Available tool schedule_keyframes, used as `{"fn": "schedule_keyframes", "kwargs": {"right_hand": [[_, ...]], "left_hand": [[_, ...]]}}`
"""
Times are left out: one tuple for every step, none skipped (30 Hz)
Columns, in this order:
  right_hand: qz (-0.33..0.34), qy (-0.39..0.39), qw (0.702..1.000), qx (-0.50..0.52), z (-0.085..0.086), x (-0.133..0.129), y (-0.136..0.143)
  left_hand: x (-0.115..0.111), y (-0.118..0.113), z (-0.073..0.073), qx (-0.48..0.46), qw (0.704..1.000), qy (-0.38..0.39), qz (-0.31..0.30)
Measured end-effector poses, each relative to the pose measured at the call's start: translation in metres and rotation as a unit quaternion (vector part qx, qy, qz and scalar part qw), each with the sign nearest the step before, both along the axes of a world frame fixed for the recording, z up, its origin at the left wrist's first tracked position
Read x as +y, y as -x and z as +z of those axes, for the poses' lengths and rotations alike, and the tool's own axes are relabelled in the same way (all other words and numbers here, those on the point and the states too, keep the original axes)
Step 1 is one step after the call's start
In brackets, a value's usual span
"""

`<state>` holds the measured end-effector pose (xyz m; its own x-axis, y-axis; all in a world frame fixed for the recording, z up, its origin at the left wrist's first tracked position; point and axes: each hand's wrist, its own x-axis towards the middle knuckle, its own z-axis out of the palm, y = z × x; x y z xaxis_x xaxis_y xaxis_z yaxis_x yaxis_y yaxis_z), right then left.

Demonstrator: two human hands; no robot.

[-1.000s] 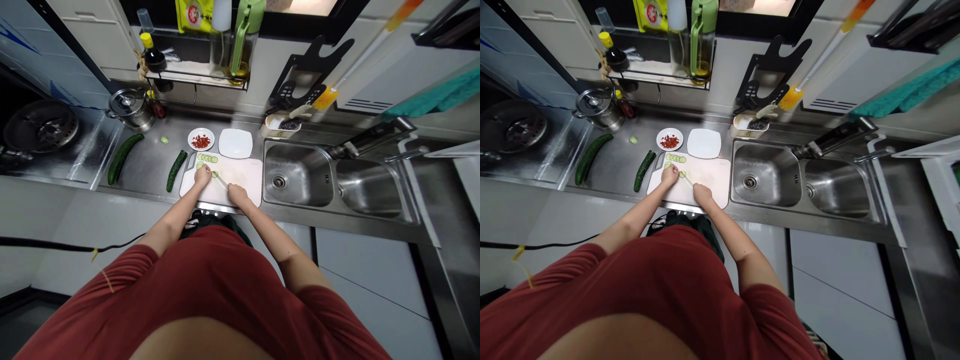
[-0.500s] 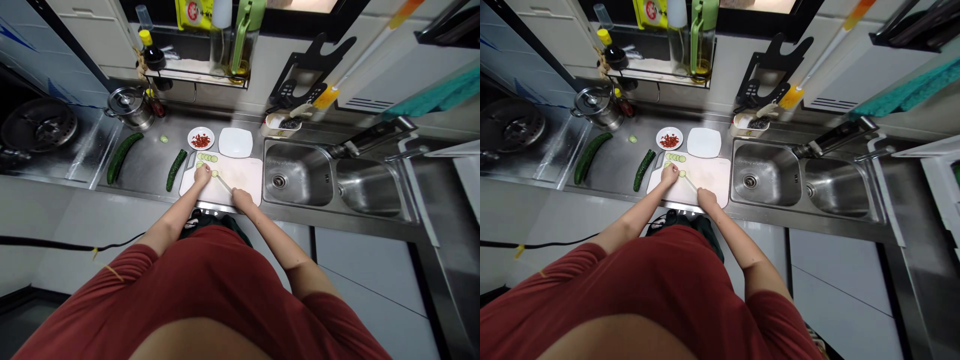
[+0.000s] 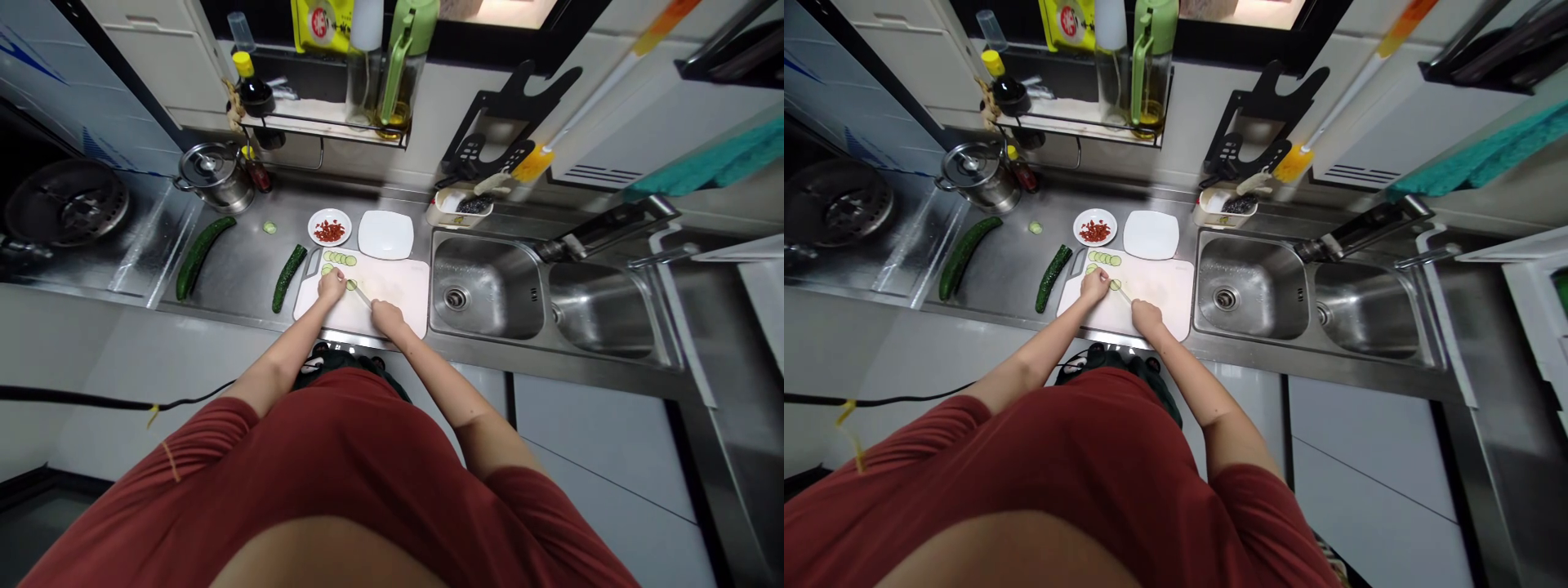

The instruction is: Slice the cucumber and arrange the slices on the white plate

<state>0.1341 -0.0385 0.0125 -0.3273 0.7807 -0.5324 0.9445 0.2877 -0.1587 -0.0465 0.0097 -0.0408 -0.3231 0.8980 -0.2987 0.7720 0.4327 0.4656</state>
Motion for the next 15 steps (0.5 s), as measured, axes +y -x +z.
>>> {"fn": "schedule_keyframes", "kwargs": {"right_hand": [[0.001, -0.001, 1.000, 0.001, -0.0002, 0.0002, 0.0004], [0.001, -0.002, 1.000, 0.002, -0.0005, 0.0002, 0.0005], [0.002, -0.004, 1.000, 0.002, -0.0007, -0.0001, 0.0006], [0.003, -0.006, 1.000, 0.002, -0.0009, -0.0005, 0.0005], [0.003, -0.008, 1.000, 0.002, -0.0011, -0.0011, 0.0003], [0.003, -0.009, 1.000, 0.002, -0.0013, -0.0017, 0.0000], [0.002, -0.011, 1.000, 0.000, -0.0016, -0.0024, -0.0003], [0.001, -0.011, 1.000, -0.002, -0.0017, -0.0030, -0.0008], [0.001, -0.011, 1.000, -0.002, -0.0019, -0.0036, -0.0014], [0.000, -0.011, 1.000, -0.004, -0.0020, -0.0042, -0.0022], [0.000, -0.011, 1.000, -0.005, -0.0020, -0.0047, -0.0031], [0.000, -0.010, 1.000, -0.005, -0.0020, -0.0054, -0.0043], [0.000, -0.009, 1.000, -0.007, -0.0020, -0.0061, -0.0057], [0.000, -0.007, 1.000, -0.009, -0.0019, -0.0071, -0.0073], [-0.001, -0.005, 1.000, -0.011, -0.0018, -0.0082, -0.0090]], "left_hand": [[-0.0001, -0.0002, 0.0009, 0.001, 1.000, 0.002, 0.000], [-0.0002, -0.0004, 0.0019, 0.001, 1.000, 0.006, 0.000], [-0.0004, -0.0005, 0.0028, 0.002, 1.000, 0.008, 0.000], [-0.0006, -0.0007, 0.0035, 0.002, 1.000, 0.009, 0.001], [-0.0007, -0.0008, 0.0040, 0.001, 1.000, 0.009, 0.000], [-0.0008, -0.0008, 0.0040, 0.001, 1.000, 0.007, 0.000], [-0.0008, -0.0008, 0.0038, 0.001, 1.000, 0.006, 0.001], [-0.0007, -0.0007, 0.0033, 0.001, 1.000, 0.003, 0.001], [-0.0006, -0.0005, 0.0026, 0.002, 1.000, 0.000, 0.001], [-0.0004, -0.0004, 0.0019, 0.002, 1.000, -0.002, 0.000], [-0.0003, -0.0002, 0.0013, 0.003, 1.000, -0.005, -0.001], [-0.0001, -0.0001, 0.0008, 0.003, 1.000, -0.008, -0.002], [-0.0001, 0.0000, 0.0007, 0.003, 1.000, -0.010, -0.003], [-0.0001, 0.0001, 0.0008, 0.003, 1.000, -0.010, -0.003], [-0.0001, 0.0001, 0.0011, 0.003, 1.000, -0.008, -0.003]]}}
